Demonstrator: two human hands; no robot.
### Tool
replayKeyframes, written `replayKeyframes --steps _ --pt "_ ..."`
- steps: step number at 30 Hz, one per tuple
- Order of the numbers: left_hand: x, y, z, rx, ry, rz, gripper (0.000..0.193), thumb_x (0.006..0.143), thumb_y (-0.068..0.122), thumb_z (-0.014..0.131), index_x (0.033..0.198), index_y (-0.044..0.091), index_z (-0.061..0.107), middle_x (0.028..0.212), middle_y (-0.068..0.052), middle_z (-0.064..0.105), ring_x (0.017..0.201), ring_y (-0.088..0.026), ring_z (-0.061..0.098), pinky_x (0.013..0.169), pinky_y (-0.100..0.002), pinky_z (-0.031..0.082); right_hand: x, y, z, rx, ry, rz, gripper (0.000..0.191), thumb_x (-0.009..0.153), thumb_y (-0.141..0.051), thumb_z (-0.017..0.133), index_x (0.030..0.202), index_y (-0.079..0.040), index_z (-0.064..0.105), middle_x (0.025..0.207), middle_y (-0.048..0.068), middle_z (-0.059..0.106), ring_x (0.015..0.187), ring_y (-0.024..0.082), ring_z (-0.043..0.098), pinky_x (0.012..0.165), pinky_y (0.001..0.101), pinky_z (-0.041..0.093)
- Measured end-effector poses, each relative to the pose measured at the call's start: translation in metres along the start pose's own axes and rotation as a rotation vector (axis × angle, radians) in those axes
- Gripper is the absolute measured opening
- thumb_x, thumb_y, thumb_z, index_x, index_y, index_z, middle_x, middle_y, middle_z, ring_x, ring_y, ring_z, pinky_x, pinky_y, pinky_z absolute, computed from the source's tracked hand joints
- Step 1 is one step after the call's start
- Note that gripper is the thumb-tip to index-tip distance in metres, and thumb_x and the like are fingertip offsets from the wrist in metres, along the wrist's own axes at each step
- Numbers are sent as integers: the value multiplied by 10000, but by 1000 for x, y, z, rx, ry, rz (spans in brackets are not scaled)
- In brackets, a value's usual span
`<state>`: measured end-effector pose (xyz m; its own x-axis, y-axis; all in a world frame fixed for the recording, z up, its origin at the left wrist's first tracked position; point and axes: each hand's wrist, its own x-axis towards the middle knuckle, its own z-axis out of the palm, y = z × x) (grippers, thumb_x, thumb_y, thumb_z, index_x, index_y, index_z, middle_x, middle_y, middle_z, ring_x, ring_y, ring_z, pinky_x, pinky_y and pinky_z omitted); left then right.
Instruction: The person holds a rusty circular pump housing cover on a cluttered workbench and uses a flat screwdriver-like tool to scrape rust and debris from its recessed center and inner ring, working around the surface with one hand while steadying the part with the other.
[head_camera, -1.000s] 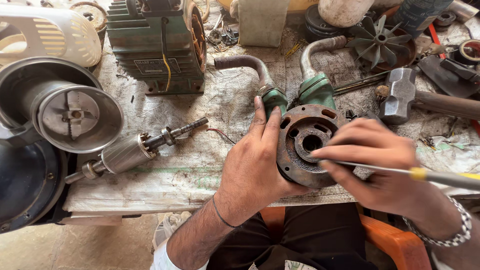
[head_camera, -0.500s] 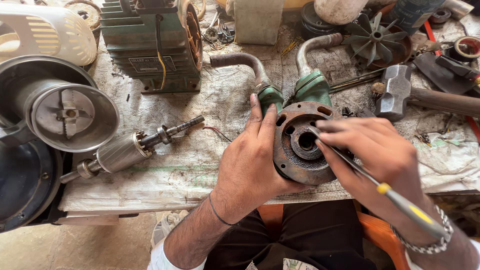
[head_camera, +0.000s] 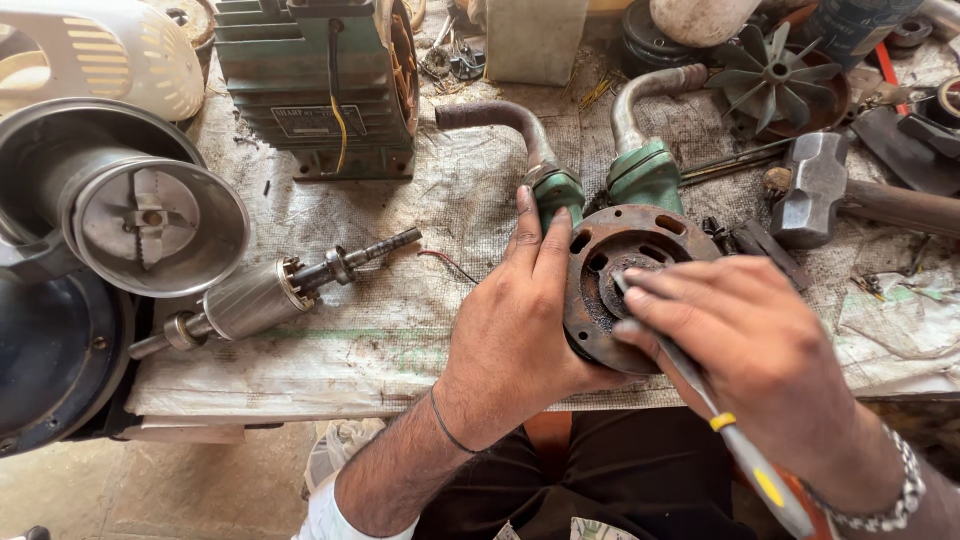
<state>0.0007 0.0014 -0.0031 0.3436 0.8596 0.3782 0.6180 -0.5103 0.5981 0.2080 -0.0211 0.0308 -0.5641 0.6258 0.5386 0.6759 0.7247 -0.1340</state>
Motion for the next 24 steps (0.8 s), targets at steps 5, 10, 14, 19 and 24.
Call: replayKeyframes --steps 5,10,14,19,24 --pt "0 -1 1 -16 14 1 1267 538 451 971 1454 -170 355 1522 -509 267 1261 -510 582 987 -455 548 -9 -20 2 -139 -57 19 438 843 -280 757 1176 1 712 1203 137 735 1130 272 677 1014 429 439" --pt "-1 -1 2 -1 14 -9 1190 568 362 945 1462 -166 364 1524 -512 266 1264 -515 587 956 -447 564 -17 -36 12 -274 -47 51 465 880 -312 690 1202 24 702 1269 148 719 1184 262 665 1059 445 398" --pt "0 -2 3 18 -3 -11 1148 612 329 928 1473 -166 352 1543 -515 258 1259 -500 600 964 -440 568 -17 -43 15 -282 -29 77 446 884 -273 690 1193 49 704 1256 164 715 1176 261 658 1030 446 401" --pt "-2 -1 3 -4 17 7 1196 569 356 942 1454 -177 340 1506 -524 264 1259 -531 574 979 -455 555 -15 -48 16 -300 -45 91 395 866 -132 661 1210 57 705 1274 179 719 1185 271 663 1054 420 419" --pt "-1 -1 2 -24 -32 -39 1187 589 341 925 1476 -174 327 1535 -518 251 1222 -511 608 960 -448 561 -15 -51 19 -297 -19 105 413 871 -130 660 1226 80 694 1284 198 715 1187 289 677 1068 414 428"
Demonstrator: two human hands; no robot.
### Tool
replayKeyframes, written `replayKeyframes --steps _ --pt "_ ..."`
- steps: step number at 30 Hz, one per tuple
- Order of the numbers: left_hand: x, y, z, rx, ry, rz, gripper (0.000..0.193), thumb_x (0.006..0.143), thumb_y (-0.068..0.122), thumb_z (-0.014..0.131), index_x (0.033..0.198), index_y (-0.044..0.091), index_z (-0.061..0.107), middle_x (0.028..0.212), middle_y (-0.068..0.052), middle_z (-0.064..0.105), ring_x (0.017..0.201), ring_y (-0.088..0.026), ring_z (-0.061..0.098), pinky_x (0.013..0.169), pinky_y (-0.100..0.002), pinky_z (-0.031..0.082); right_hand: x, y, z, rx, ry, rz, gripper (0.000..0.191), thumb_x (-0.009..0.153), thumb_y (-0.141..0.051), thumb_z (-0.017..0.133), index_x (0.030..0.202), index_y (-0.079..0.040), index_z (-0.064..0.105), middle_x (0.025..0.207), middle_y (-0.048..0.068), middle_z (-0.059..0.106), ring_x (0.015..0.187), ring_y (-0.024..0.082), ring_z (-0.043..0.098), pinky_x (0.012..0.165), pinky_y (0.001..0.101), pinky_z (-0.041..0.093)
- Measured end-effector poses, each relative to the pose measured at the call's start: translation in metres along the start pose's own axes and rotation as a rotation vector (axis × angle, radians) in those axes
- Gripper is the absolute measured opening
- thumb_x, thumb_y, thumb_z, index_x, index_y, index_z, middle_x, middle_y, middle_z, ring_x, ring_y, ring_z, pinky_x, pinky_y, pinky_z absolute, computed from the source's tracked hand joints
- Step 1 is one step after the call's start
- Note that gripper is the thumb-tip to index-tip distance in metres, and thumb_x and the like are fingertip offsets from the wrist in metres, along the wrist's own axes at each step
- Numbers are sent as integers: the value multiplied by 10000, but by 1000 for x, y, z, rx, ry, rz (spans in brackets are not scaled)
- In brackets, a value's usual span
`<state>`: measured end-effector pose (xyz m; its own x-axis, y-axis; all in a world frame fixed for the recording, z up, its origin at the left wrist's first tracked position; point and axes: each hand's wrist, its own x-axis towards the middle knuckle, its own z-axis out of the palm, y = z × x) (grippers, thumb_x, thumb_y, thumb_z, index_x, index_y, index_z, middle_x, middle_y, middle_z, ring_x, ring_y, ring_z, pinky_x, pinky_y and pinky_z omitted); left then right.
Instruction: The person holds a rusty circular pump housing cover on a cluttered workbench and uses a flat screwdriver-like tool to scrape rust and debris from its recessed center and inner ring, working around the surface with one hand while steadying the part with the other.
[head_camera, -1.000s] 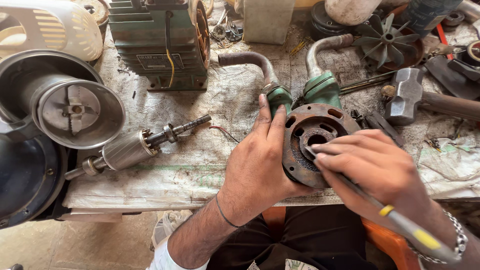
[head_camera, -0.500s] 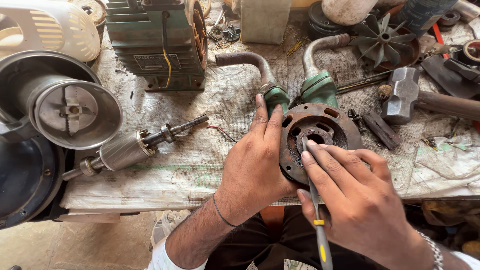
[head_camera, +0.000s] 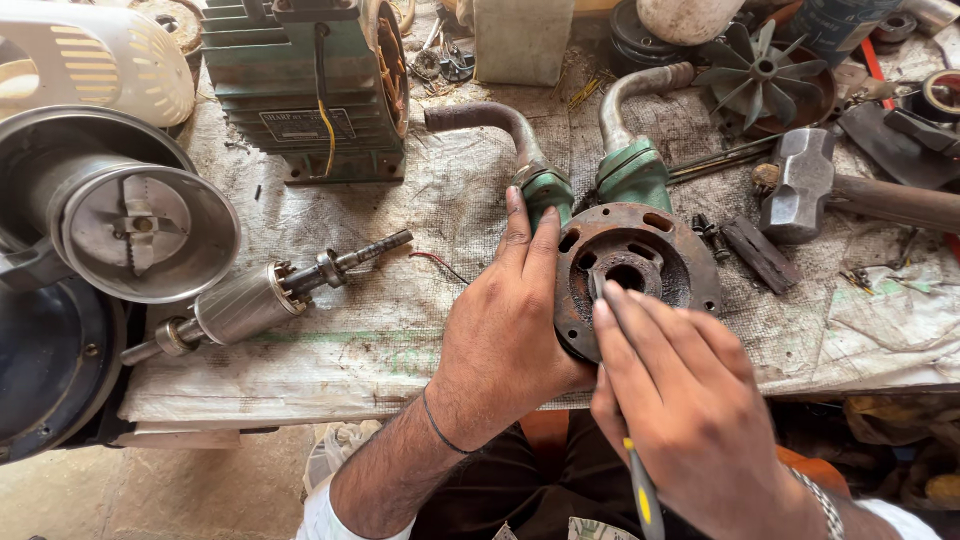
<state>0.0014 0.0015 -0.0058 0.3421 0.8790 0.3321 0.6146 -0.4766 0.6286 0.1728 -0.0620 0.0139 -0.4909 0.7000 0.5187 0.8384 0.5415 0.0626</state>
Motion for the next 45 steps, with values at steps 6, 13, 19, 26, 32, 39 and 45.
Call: replayKeyframes --steps 6,13,19,26,32,39,45 --pt "0 -1 0 0 51 49 1171 595 341 931 1457 -187 338 1501 -530 265 1231 -527 604 973 -449 565 3 -7 -6 6 15 34 381 871 -119 639 1201 58 703 1252 178 718 1168 271 679 1057 419 423" --pt "-1 0 2 42 52 43 1111 626 306 909 1460 -175 356 1522 -523 271 1222 -524 612 969 -455 564 2 -10 0 -54 30 50 398 873 -117 626 1215 68 707 1265 185 721 1188 274 671 1078 405 420" --pt "0 0 0 -2 52 47 1143 620 351 923 1452 -181 348 1501 -530 265 1238 -534 592 957 -453 560 -5 -13 1 -13 29 89 391 879 -133 629 1216 45 718 1266 171 724 1215 272 648 1072 429 388" --pt "0 1 0 15 1 -4 1113 645 316 903 1471 -176 343 1545 -519 250 1206 -512 619 975 -449 555 -2 -11 1 -68 7 81 400 907 -136 638 1256 47 708 1315 161 715 1256 260 638 1094 431 355" --pt "0 0 0 22 49 55 1178 584 357 933 1445 -188 344 1502 -530 262 1238 -537 589 982 -451 546 -4 -6 1 -65 -1 60 397 895 -152 637 1237 36 712 1300 154 713 1248 248 642 1115 407 358" --pt "-1 2 -2 48 47 32 1168 609 379 939 1464 -163 356 1532 -519 266 1271 -533 574 991 -453 544 -5 -7 -3 15 10 92 373 905 -148 628 1222 17 734 1282 135 730 1215 232 669 1140 414 333" --pt "-2 2 -3 12 47 50 1246 569 440 943 1467 -175 335 1526 -526 257 1265 -536 579 981 -456 555 3 -3 -7 46 -17 77 386 912 -135 623 1240 43 720 1297 165 720 1258 264 655 1146 420 362"
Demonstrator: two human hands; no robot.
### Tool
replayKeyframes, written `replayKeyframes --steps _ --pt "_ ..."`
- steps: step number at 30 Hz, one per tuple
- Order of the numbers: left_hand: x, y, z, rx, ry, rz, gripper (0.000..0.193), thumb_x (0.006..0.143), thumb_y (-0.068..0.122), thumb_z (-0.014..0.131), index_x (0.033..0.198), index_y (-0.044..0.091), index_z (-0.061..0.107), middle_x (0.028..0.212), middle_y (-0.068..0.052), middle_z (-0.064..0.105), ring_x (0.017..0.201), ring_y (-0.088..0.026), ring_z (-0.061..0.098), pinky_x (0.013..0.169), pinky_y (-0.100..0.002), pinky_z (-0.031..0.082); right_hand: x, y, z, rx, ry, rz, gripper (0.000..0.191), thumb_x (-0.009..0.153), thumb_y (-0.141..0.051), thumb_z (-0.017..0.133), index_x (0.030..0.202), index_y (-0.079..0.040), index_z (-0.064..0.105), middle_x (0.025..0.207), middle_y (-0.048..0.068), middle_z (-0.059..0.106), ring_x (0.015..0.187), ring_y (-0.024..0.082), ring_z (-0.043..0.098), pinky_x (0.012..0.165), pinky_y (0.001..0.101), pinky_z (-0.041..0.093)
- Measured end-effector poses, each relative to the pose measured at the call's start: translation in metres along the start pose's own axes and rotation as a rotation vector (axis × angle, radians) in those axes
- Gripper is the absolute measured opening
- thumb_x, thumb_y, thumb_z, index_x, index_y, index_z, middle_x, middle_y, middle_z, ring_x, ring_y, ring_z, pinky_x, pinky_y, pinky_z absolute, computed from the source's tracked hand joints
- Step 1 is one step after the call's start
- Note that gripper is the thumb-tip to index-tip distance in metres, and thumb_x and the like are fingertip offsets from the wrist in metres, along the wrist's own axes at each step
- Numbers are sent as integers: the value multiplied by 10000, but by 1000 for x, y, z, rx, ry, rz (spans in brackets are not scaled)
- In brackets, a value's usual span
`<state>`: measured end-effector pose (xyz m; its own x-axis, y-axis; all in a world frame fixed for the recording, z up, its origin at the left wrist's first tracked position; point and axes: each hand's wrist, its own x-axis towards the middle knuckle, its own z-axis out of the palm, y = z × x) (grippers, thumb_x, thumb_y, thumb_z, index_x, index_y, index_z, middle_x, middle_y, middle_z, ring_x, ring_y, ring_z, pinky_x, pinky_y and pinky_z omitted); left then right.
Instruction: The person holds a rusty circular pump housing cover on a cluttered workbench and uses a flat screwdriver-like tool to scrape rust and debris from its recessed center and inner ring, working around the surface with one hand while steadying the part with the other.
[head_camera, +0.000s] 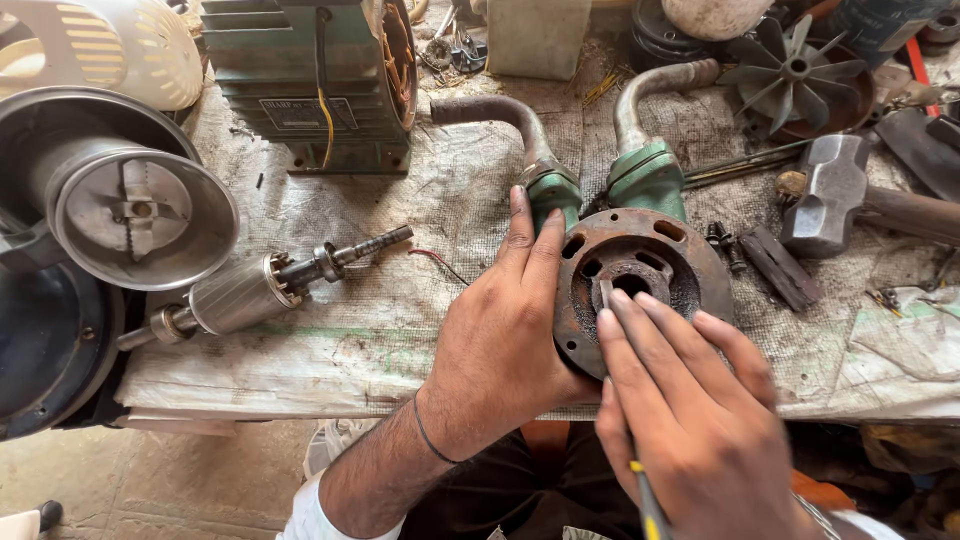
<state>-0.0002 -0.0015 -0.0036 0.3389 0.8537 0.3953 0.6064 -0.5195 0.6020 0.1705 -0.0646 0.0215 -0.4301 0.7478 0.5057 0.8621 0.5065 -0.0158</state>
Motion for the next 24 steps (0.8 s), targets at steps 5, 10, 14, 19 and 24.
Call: replayKeyframes --steps 5,10,14,19,24 --pt "0 1 -1 29 -4 -12 1226 613 463 950 1471 -172 347 1532 -520 271 1281 -532 581 995 -452 555 -8 2 -1 34 -24 8 396 898 -152 607 1239 30 696 1307 172 700 1272 262 639 1159 437 377" --pt "0 2 -2 6 -12 -8 1264 568 492 954 1452 -180 352 1517 -529 269 1278 -534 575 992 -459 548 -18 7 2 89 -47 22 395 896 -142 598 1244 21 691 1303 168 698 1270 264 645 1162 450 404" --pt "0 1 -2 26 1 8 1266 569 486 959 1464 -175 355 1529 -527 270 1302 -534 564 1015 -455 545 -19 10 3 142 -37 -15 385 899 -134 593 1238 22 685 1301 170 697 1263 265 654 1157 444 412" --pt "-1 0 -1 15 -4 11 1303 552 510 969 1463 -184 347 1524 -528 269 1298 -541 557 1015 -457 541 -20 15 -1 138 -61 -54 415 875 -144 609 1245 32 676 1305 187 689 1261 280 647 1153 458 407" --pt "0 0 -2 -2 -9 4 1321 521 525 974 1453 -179 356 1522 -527 262 1297 -536 565 1007 -450 544 -25 19 0 133 -51 -49 412 875 -133 620 1252 23 672 1316 183 685 1268 281 646 1166 453 413"
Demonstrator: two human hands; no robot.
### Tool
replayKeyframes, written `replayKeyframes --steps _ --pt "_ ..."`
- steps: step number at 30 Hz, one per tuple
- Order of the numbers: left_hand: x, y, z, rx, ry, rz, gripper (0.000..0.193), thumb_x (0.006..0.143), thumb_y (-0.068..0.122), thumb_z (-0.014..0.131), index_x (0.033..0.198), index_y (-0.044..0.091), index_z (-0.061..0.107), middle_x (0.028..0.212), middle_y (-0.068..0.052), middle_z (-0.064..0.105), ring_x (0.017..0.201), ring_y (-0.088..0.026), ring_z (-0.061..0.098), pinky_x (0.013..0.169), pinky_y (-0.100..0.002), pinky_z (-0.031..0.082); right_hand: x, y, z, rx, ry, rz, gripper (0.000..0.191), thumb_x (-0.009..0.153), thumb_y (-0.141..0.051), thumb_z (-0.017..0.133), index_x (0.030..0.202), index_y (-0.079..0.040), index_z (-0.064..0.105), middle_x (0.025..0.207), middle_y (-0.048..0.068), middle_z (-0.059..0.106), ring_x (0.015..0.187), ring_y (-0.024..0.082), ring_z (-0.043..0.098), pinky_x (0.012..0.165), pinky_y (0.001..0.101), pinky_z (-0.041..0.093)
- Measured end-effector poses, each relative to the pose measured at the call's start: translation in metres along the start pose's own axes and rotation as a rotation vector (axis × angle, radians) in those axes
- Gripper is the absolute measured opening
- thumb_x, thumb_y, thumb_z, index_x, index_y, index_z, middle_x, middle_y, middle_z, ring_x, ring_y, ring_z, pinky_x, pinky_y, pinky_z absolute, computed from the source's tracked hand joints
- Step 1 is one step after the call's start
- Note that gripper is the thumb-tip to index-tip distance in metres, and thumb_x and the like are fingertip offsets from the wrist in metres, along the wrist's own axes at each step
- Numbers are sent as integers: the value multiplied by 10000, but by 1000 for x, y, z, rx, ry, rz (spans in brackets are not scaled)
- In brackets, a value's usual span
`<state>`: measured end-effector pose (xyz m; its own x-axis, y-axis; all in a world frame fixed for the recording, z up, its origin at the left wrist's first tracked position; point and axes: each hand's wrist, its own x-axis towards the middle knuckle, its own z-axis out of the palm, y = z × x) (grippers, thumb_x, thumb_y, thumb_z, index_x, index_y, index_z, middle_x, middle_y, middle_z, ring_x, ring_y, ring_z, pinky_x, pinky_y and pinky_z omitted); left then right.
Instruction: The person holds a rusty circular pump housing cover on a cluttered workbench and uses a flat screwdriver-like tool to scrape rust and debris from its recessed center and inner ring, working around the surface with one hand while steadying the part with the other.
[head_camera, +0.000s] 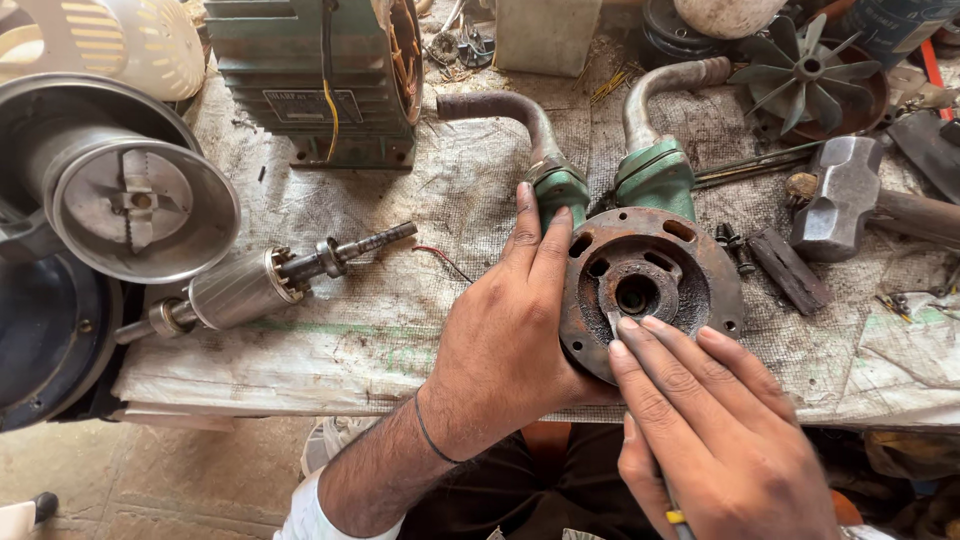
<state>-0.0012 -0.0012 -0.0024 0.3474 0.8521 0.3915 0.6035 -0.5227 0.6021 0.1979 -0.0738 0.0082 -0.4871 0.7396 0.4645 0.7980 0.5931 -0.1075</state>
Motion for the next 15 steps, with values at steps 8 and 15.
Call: replayKeyframes --steps 8,15 --pt "1 1 -2 21 -2 2 1326 509 504 986 1458 -178 359 1527 -526 263 1295 -527 574 1013 -448 548 2 9 -4 43 -84 -47 466 881 -150 637 1312 30 628 1385 196 639 1339 279 599 1187 463 388" --pt "1 2 -1 3 -16 -13 1349 518 527 993 1468 -170 337 1531 -531 248 1296 -530 569 1015 -453 546 8 17 -5 70 -97 -102 505 878 -142 628 1350 34 601 1416 209 616 1376 302 563 1192 463 377"
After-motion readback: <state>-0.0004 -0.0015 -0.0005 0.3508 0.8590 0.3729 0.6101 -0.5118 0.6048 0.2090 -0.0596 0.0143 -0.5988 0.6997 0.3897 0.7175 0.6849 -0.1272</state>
